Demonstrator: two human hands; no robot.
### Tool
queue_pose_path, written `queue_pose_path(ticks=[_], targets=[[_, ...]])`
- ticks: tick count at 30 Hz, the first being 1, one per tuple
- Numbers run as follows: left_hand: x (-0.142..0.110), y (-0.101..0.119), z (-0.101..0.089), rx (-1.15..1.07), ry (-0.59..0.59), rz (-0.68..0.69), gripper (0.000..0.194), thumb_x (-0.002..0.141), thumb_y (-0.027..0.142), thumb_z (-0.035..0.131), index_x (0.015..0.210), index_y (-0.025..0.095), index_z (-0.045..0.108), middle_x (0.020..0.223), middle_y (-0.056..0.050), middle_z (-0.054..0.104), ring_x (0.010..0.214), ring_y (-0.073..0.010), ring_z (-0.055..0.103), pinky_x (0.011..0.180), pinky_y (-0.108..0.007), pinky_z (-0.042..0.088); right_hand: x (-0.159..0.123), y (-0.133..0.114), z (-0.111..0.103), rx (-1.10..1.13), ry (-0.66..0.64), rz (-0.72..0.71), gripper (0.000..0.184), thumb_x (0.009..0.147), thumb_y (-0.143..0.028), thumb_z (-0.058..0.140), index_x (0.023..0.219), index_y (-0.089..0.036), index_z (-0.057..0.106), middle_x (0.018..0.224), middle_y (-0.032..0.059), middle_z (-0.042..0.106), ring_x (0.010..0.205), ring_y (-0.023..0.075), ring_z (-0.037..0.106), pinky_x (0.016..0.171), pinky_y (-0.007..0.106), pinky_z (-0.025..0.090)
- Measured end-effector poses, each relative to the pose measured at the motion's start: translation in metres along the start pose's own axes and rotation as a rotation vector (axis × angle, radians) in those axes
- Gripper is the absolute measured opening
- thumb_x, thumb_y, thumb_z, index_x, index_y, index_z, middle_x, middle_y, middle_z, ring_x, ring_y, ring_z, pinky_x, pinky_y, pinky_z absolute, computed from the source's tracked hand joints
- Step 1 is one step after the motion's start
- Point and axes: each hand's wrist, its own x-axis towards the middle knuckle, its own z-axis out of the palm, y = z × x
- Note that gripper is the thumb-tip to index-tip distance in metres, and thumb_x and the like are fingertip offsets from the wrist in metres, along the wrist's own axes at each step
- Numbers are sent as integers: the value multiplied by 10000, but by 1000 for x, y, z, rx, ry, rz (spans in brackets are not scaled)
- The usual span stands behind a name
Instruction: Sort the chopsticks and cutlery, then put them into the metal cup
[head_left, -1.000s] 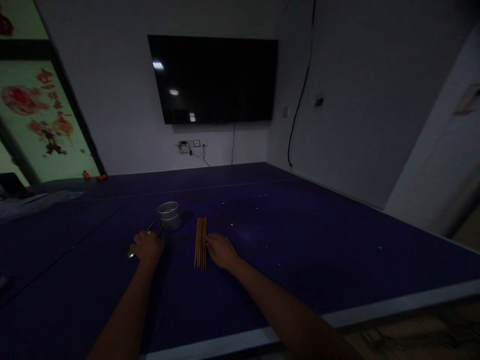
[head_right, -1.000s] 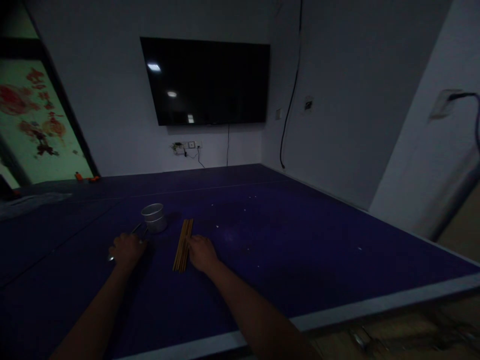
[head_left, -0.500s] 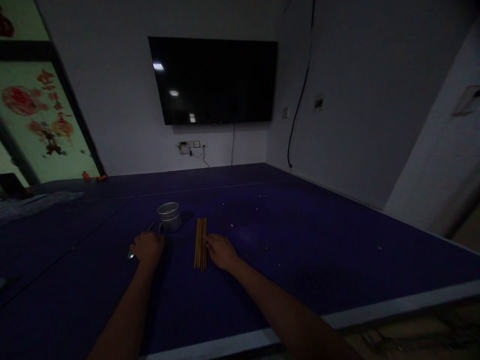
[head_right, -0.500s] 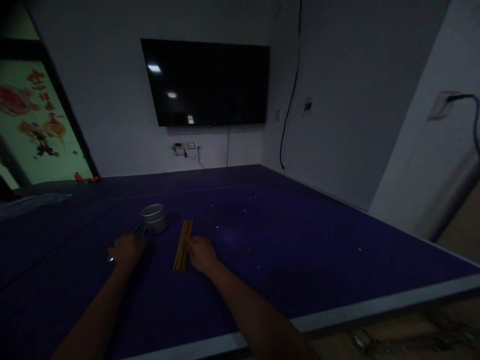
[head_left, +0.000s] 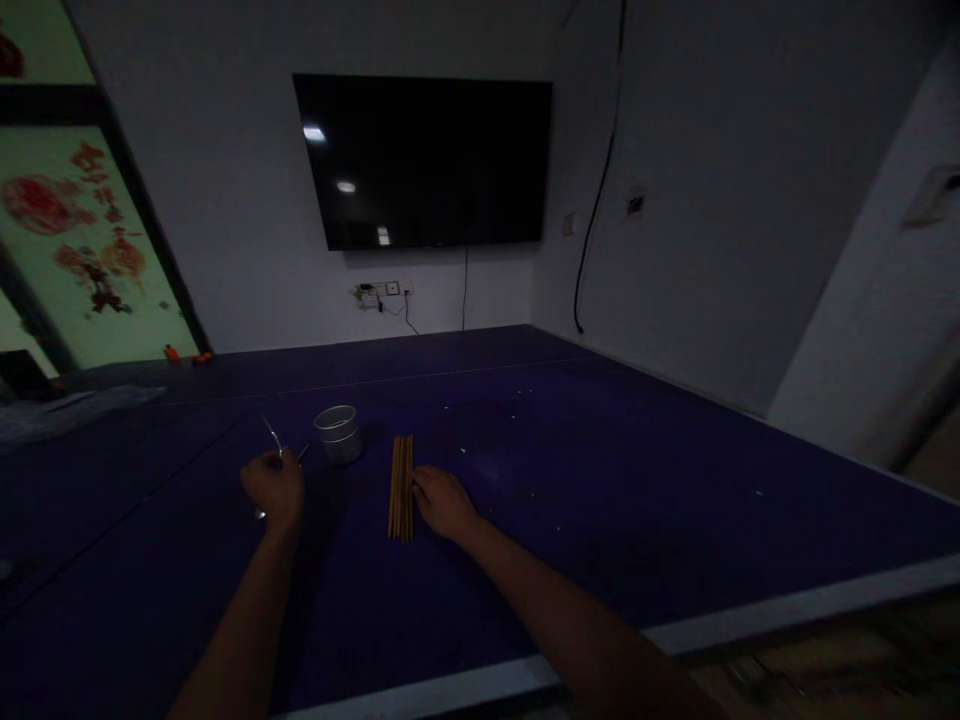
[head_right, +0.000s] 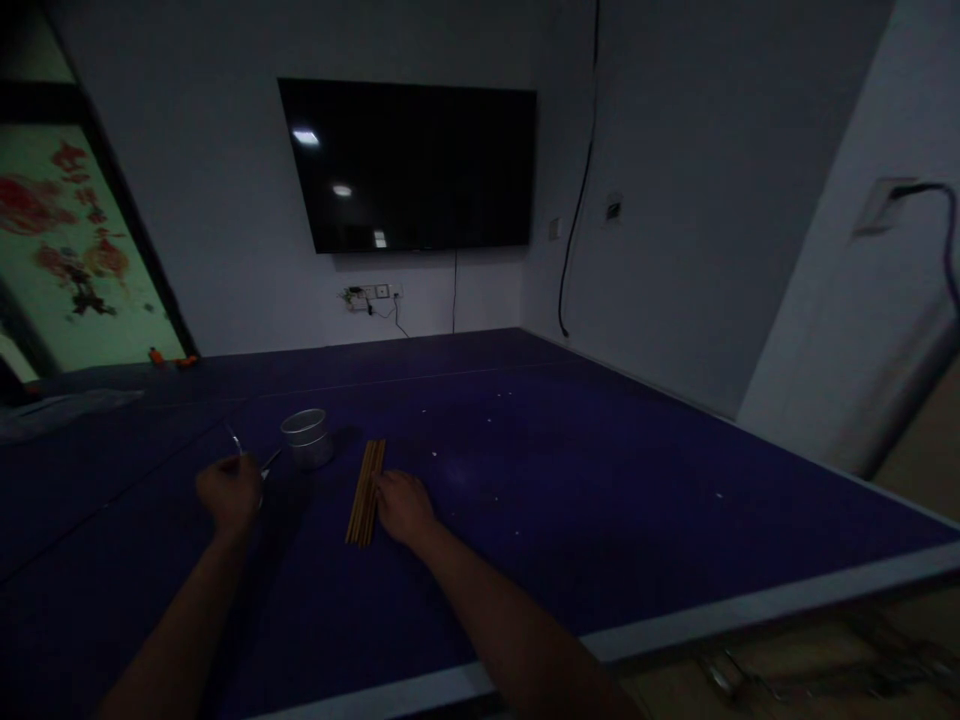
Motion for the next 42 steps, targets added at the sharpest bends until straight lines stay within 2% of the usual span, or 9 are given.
queue_pose_path(ticks=[3, 5, 9, 14, 22, 26, 30, 35, 42], targets=[[-12, 16, 2, -41, 108, 83, 200, 770, 358, 462, 789, 173, 535, 855, -83, 563, 927, -250, 532, 867, -436, 401, 1, -3, -2, 32, 34, -9, 375, 870, -162, 384, 1199, -184, 563, 1130, 80, 627, 1059, 178, 559, 914, 307, 412], [-26, 29, 6, -97, 72, 171, 215, 785, 365, 450, 808, 175, 547, 840, -63, 562, 872, -222, 541, 832, -406, 423, 1, -5, -3, 55, 67, -17, 362, 873, -171, 388, 1181, -185, 576, 1136, 79, 626, 1057, 177, 561, 914, 307, 416], [-65, 53, 20, -278, -150, 260, 244, 788, 401, 478, 819, 179, 574, 819, -43, 586, 788, -186, 561, 759, -341, 452, 0, -9, -6, 96, 136, -48, 376, 878, -244, 430, 1235, -188, 534, 1156, 86, 616, 1059, 188, 559, 904, 325, 431], [-100, 65, 36, -595, -448, 92, 290, 739, 445, 552, 821, 170, 594, 775, -34, 622, 729, -168, 590, 678, -283, 467, -2, -12, -10, 103, 222, -62, 427, 821, -246, 526, 1246, -211, 523, 1133, 72, 630, 1014, 187, 577, 890, 319, 437], [-97, 58, 41, -729, -602, -193, 346, 601, 456, 653, 769, 153, 633, 730, -34, 655, 679, -165, 604, 623, -256, 452, -4, -16, -16, 0, 175, 12, 356, 856, -373, 520, 1186, -254, 581, 1041, 46, 674, 933, 175, 615, 822, 270, 445], [-96, 55, 43, -766, -653, -240, 365, 568, 455, 672, 762, 147, 646, 716, -38, 663, 667, -167, 608, 633, -264, 454, -5, -18, -17, 13, 241, 43, 422, 862, -415, 508, 1248, -246, 534, 1088, 55, 659, 950, 172, 610, 829, 267, 447], [-98, 54, 44, -790, -691, -254, 365, 559, 463, 684, 739, 148, 645, 694, -33, 660, 649, -163, 604, 636, -268, 455, -8, -19, -17, 50, 307, -21, 382, 873, -380, 496, 1222, -236, 554, 1158, 49, 627, 1002, 149, 587, 838, 237, 441], [-99, 58, 42, -800, -692, -250, 383, 550, 472, 699, 751, 149, 653, 673, -17, 654, 641, -150, 598, 635, -254, 449, -9, -21, -16, -14, 257, -15, 282, 893, -366, 460, 1077, -253, 641, 1000, 31, 677, 876, 134, 618, 768, 223, 438], [-99, 62, 39, -874, -781, -374, 465, 515, 512, 735, 784, 140, 659, 762, -52, 685, 660, -143, 606, 625, -242, 448, -7, -23, -17, -111, 232, 96, 279, 889, -326, 426, 883, -210, 679, 870, 45, 685, 770, 149, 623, 674, 233, 420]])
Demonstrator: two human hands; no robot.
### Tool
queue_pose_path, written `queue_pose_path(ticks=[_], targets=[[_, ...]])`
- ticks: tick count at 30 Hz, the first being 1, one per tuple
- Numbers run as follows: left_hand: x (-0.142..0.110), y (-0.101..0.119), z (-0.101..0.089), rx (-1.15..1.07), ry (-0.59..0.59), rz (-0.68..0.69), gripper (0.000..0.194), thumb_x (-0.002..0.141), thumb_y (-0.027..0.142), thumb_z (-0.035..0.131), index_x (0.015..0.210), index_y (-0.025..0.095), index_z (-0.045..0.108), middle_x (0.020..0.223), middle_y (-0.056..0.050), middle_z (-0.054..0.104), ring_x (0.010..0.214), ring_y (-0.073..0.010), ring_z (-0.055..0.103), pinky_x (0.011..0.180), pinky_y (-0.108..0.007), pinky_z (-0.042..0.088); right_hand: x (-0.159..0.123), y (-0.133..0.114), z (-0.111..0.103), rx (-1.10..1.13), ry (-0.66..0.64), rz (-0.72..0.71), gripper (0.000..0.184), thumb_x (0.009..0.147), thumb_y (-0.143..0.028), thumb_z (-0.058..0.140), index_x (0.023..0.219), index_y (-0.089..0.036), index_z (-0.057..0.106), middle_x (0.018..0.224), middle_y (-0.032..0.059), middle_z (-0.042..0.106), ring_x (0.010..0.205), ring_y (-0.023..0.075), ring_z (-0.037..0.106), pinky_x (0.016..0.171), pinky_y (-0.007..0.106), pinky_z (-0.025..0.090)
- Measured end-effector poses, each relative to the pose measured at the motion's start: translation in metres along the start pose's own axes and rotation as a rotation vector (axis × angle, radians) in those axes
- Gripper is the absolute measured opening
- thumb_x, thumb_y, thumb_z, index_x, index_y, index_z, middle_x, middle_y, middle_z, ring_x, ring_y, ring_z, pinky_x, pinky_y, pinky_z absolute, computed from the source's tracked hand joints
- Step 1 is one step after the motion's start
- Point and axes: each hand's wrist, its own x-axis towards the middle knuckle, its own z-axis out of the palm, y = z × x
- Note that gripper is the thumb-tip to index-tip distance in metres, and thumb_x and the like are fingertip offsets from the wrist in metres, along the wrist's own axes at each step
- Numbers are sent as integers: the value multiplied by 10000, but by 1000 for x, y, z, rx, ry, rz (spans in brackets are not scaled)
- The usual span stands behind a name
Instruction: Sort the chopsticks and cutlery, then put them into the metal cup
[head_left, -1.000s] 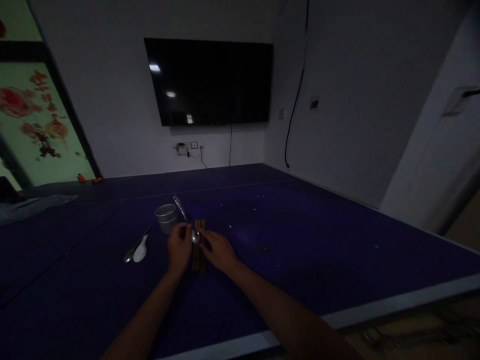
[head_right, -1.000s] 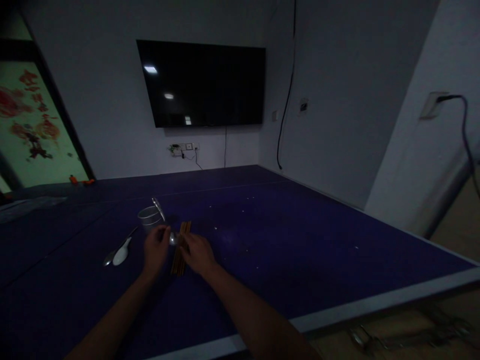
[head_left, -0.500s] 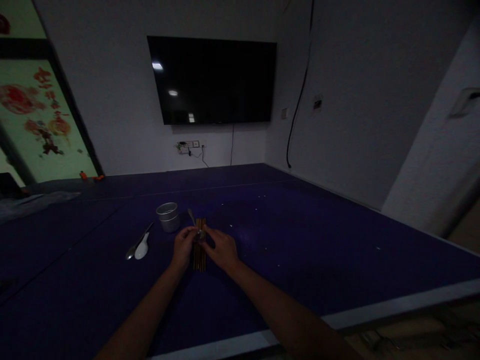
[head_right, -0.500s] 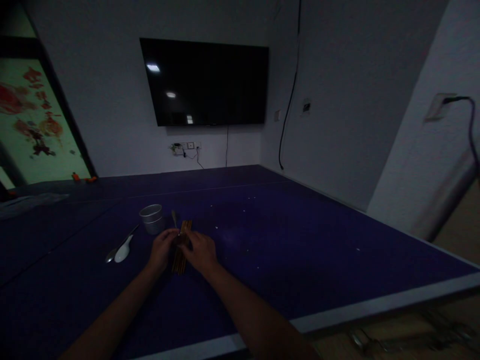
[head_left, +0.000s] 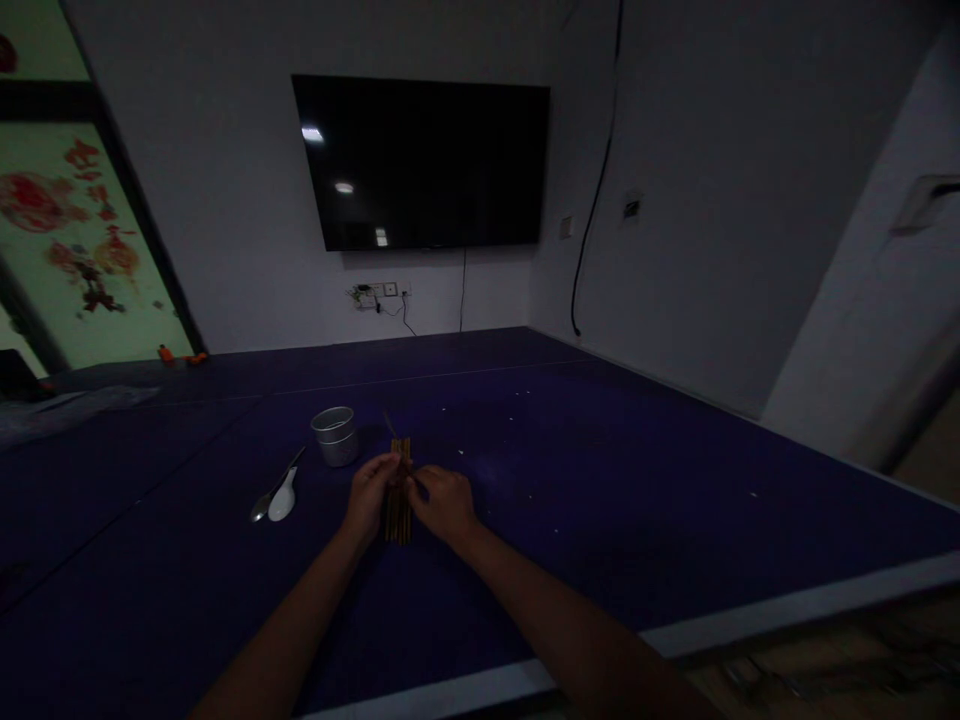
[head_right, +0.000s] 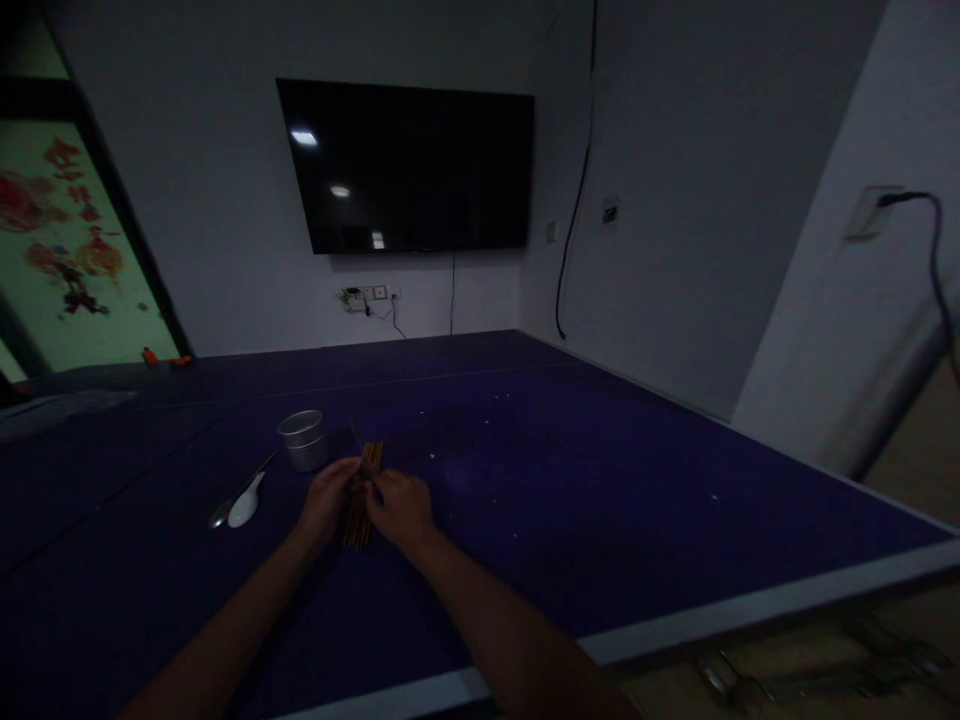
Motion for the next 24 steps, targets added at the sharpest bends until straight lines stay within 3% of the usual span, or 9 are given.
queue_pose_path(ticks=[4, 11, 19, 24], targets=[[3, -3, -3, 34, 7, 14, 473, 487, 499, 763, 772, 137, 654, 735, -49, 681, 627, -138, 600, 600, -238, 443, 0, -1, -3, -4, -4, 62, 301, 872, -410, 447, 851, -216, 675, 835, 42, 680, 768, 159, 619, 661, 239, 413], [0, -2, -3, 28, -38, 7, 457, 468, 450, 788, 778, 138, 665, 749, -62, 699, 645, -156, 620, 625, -255, 464, 0, 2, -4, 66, 19, 85, 342, 872, -413, 469, 1169, -282, 576, 1006, 18, 654, 806, 141, 608, 709, 241, 429], [2, -4, -3, 151, -25, 65, 439, 508, 479, 748, 780, 137, 702, 745, -84, 706, 659, -182, 628, 641, -282, 476, 7, 18, 10, 205, 33, 162, 226, 849, -228, 520, 999, -234, 689, 913, 46, 693, 827, 159, 626, 750, 250, 456], [7, -8, -8, 437, -19, 232, 345, 657, 457, 633, 813, 159, 707, 838, -104, 708, 778, -223, 636, 723, -328, 478, 10, 31, 27, 470, 57, 338, 245, 847, -209, 484, 904, -182, 721, 814, 53, 720, 636, 158, 646, 584, 253, 491]])
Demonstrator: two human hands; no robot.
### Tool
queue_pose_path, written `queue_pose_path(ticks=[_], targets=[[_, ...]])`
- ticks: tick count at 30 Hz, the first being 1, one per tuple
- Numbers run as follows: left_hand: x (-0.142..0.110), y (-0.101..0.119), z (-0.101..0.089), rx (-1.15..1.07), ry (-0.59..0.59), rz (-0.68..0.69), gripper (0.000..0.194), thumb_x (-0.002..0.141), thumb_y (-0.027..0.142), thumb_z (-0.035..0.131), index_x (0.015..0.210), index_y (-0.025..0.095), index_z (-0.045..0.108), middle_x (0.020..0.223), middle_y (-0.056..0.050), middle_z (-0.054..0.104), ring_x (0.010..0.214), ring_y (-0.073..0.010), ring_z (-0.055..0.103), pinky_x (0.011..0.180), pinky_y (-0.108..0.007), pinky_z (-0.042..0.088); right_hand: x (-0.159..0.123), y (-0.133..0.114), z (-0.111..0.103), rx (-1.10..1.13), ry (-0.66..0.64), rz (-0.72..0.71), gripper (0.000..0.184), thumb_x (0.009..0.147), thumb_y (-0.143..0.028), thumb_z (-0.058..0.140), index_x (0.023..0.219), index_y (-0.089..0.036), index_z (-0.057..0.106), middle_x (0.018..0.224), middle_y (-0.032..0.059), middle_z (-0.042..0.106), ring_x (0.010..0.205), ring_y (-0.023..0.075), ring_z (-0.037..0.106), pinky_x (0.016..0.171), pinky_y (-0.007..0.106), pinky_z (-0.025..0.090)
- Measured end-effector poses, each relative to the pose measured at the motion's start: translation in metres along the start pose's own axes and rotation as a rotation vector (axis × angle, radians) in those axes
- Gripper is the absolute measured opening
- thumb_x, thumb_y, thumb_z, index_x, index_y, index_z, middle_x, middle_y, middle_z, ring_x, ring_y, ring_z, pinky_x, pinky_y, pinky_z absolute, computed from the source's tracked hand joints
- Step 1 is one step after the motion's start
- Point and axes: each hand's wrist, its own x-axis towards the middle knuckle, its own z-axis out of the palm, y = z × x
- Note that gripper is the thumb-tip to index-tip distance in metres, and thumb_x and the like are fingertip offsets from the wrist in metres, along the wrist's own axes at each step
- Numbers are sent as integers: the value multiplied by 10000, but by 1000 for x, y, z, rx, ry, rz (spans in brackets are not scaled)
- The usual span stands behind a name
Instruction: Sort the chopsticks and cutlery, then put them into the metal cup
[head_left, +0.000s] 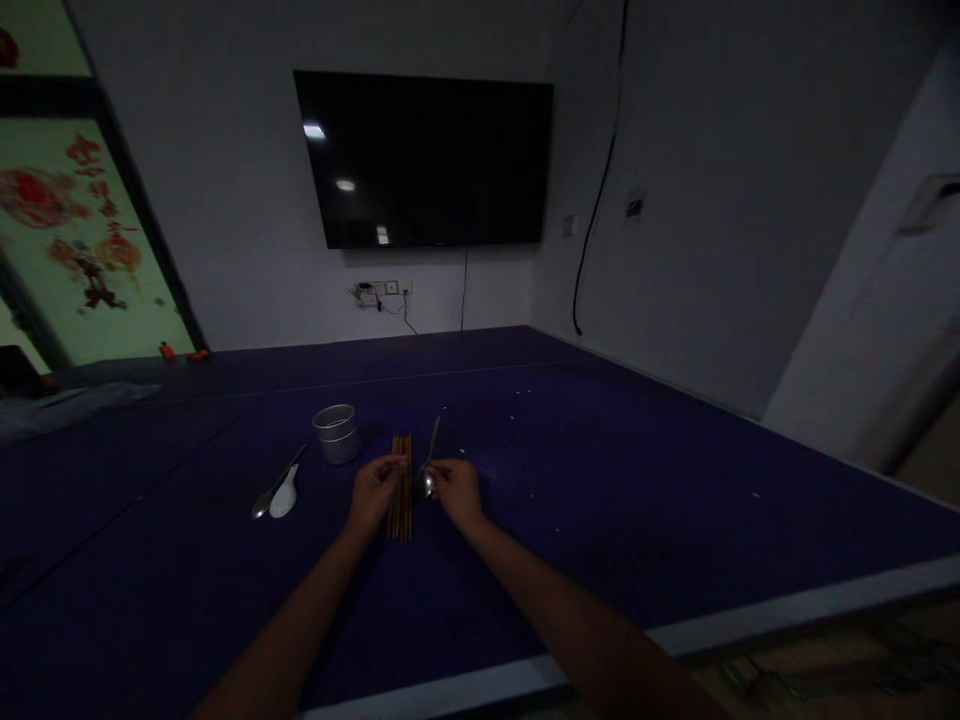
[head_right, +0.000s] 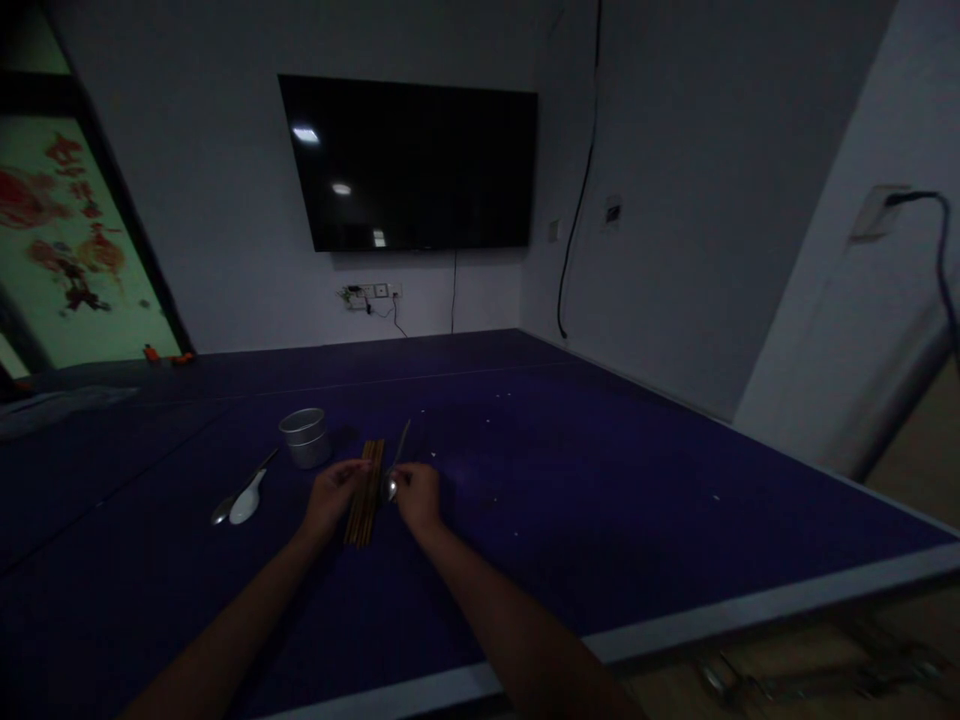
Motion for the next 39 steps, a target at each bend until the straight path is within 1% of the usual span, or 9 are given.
queue_pose_path(ticks=[2, 4, 6, 9, 14, 18, 21, 28, 39], targets=[[-1, 0, -3, 278, 26, 105, 328, 731, 418, 549, 871, 165, 703, 885, -109, 700, 853, -239, 621, 787, -355, 458, 1, 4, 2, 65, -24, 70, 256, 842, -211, 476, 873, -165, 726, 749, 49, 718, 568, 152, 637, 502, 231, 469], [-4, 2, -7, 602, 49, 157, 365, 777, 389, 480, 960, 153, 689, 944, -134, 682, 932, -270, 593, 833, -388, 428, 1, 6, 3, 50, -55, 77, 252, 828, -196, 484, 815, -159, 733, 690, 42, 709, 548, 150, 632, 483, 218, 451], [-7, 4, -9, 871, 53, 133, 423, 801, 401, 438, 1033, 130, 666, 991, -170, 659, 989, -314, 563, 837, -429, 407, 1, 7, 2, -34, -76, 17, 226, 797, -160, 512, 764, -170, 735, 674, 35, 708, 586, 152, 639, 535, 220, 456], [-11, 6, -8, 1077, -12, 51, 471, 821, 451, 392, 1048, 134, 657, 1014, -191, 643, 1025, -353, 537, 815, -460, 394, 1, 5, -2, -185, -88, -73, 226, 770, -116, 523, 720, -184, 732, 705, 43, 715, 671, 160, 649, 624, 228, 452], [-14, 7, -5, 1152, -166, -6, 429, 845, 431, 351, 954, 179, 681, 974, -168, 659, 1021, -333, 546, 812, -442, 388, 1, 0, -7, -408, -135, -87, 250, 813, -146, 499, 701, -181, 720, 733, 71, 706, 711, 164, 641, 648, 231, 419], [-13, 9, -3, 1152, -204, -23, 415, 848, 430, 358, 958, 189, 677, 966, -162, 668, 1007, -331, 560, 812, -453, 387, -1, -5, -8, -511, -156, -117, 236, 846, -239, 510, 755, -171, 717, 805, 91, 691, 766, 167, 625, 683, 237, 409], [-13, 11, -2, 1170, -220, -57, 416, 851, 442, 352, 936, 193, 675, 951, -150, 675, 998, -321, 570, 814, -454, 393, -2, -8, -8, -514, -190, -134, 243, 856, -300, 513, 798, -172, 711, 838, 84, 675, 813, 166, 611, 712, 236, 404], [-13, 13, -2, 1202, -254, -88, 400, 858, 437, 343, 942, 208, 661, 978, -116, 679, 999, -296, 581, 822, -442, 404, -4, -11, -9, -473, -219, -86, 236, 866, -310, 502, 923, -194, 700, 908, 73, 657, 899, 167, 590, 770, 233, 394], [-13, 14, -1, 1180, -257, -96, 396, 853, 444, 356, 954, 213, 661, 987, -112, 682, 972, -282, 600, 813, -421, 409, -6, -13, -8, -479, -198, -84, 258, 871, -341, 490, 923, -200, 699, 912, 70, 654, 879, 165, 592, 755, 238, 402]])
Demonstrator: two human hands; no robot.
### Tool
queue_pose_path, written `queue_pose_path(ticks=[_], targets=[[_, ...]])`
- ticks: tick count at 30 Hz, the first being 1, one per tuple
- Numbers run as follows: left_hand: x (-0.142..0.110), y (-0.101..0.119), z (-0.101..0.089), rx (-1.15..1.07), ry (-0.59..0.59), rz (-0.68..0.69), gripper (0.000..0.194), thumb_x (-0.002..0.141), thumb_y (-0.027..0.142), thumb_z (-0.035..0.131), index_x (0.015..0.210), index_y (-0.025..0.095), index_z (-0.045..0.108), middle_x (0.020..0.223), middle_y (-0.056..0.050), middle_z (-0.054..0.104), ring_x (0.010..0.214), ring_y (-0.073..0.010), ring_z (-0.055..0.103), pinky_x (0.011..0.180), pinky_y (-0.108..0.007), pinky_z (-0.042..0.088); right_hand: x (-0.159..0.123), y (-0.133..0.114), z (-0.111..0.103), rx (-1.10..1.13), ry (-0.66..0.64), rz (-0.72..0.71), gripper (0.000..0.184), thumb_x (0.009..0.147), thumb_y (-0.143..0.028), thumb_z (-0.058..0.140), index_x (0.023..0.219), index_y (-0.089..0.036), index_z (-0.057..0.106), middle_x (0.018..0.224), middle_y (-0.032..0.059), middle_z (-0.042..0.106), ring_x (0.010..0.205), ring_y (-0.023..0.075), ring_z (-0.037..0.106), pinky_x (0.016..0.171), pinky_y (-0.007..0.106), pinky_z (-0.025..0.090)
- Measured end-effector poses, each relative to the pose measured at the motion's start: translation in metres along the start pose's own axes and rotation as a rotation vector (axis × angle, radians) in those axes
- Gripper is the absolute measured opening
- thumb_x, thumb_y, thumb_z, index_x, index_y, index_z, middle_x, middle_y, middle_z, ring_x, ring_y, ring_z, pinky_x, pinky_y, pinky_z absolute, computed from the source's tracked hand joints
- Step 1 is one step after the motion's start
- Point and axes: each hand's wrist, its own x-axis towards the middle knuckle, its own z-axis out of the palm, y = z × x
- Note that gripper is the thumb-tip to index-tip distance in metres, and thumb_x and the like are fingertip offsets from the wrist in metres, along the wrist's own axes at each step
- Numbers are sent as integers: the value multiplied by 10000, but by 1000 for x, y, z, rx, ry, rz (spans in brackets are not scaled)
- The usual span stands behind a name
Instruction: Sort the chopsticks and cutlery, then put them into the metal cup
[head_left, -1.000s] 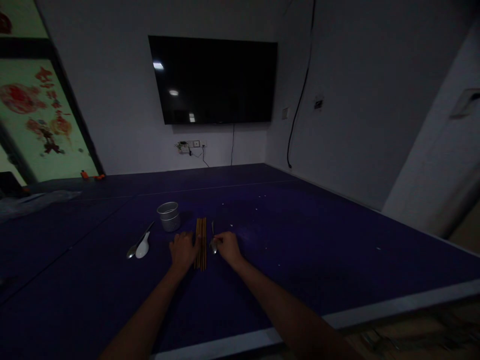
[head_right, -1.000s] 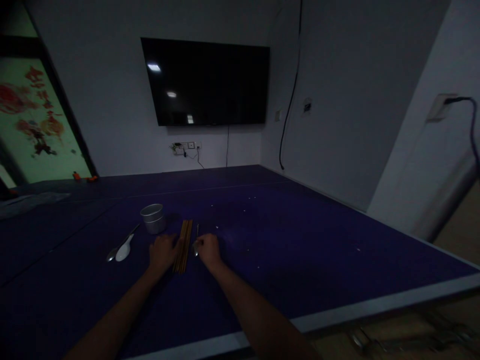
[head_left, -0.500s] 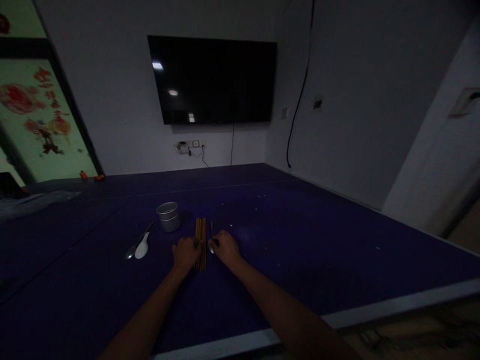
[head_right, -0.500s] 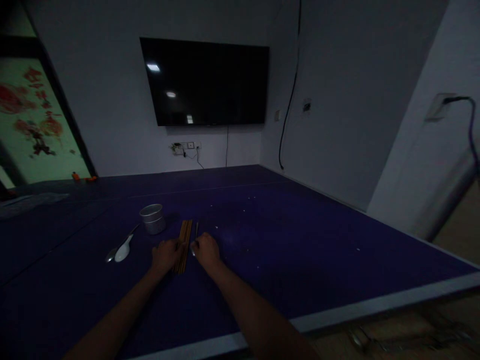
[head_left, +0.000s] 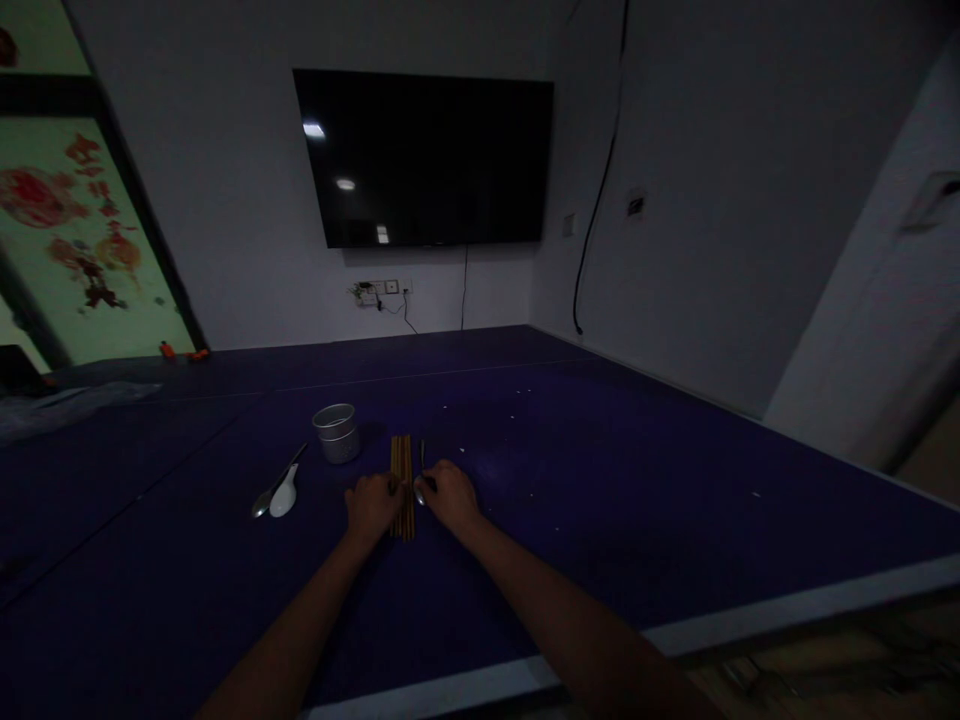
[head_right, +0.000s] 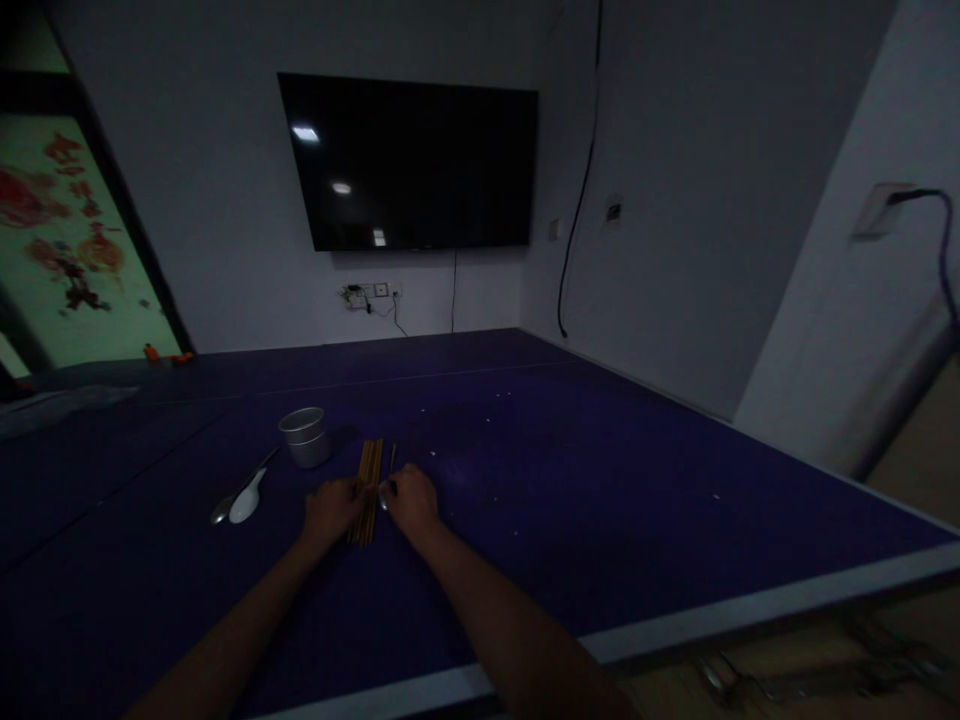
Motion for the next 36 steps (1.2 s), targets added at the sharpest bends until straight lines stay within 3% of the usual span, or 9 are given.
queue_pose_path(ticks=[18, 25, 28, 31, 34, 36], targets=[[5, -4, 5, 9, 2, 25, 387, 850, 462, 360, 925, 224, 656, 987, -100, 684, 969, -277, 604, 803, -414, 416, 0, 1, 1, -5, 7, -10, 244, 869, -325, 489, 889, -199, 696, 908, 70, 660, 904, 165, 591, 767, 233, 399], [5, -4, 6, -11, 23, 7, 389, 858, 459, 366, 982, 215, 643, 1012, -96, 673, 969, -258, 599, 781, -360, 420, 0, 0, 0, 12, 0, 0, 237, 862, -318, 499, 902, -188, 692, 916, 73, 656, 905, 168, 592, 779, 238, 403], [5, -5, 0, -53, 152, -18, 387, 866, 386, 363, 1116, 196, 589, 1058, -100, 652, 993, -232, 585, 790, -320, 418, -1, -1, -1, 24, 3, 8, 230, 859, -308, 503, 903, -189, 695, 918, 73, 653, 899, 169, 593, 777, 241, 406], [5, -15, -15, -74, 426, -67, 366, 853, 313, 359, 1119, 177, 571, 1075, -108, 620, 1004, -224, 563, 817, -311, 409, -1, -1, -2, 50, 33, 28, 224, 854, -294, 511, 935, -197, 696, 933, 69, 652, 911, 168, 593, 781, 237, 409], [6, -35, -32, -13, 693, -239, 337, 816, 286, 379, 1044, 129, 570, 1062, -156, 578, 1013, -278, 523, 817, -368, 400, -1, -1, -3, 59, 66, 50, 235, 860, -291, 504, 972, -202, 691, 957, 66, 650, 932, 167, 589, 795, 236, 412], [8, -51, -36, 41, 748, -352, 332, 794, 257, 384, 1040, 119, 558, 1070, -179, 554, 1023, -318, 494, 799, -416, 391, 0, -2, -3, 53, 70, 53, 241, 867, -292, 498, 988, -204, 687, 971, 66, 647, 942, 168, 586, 809, 241, 411]])
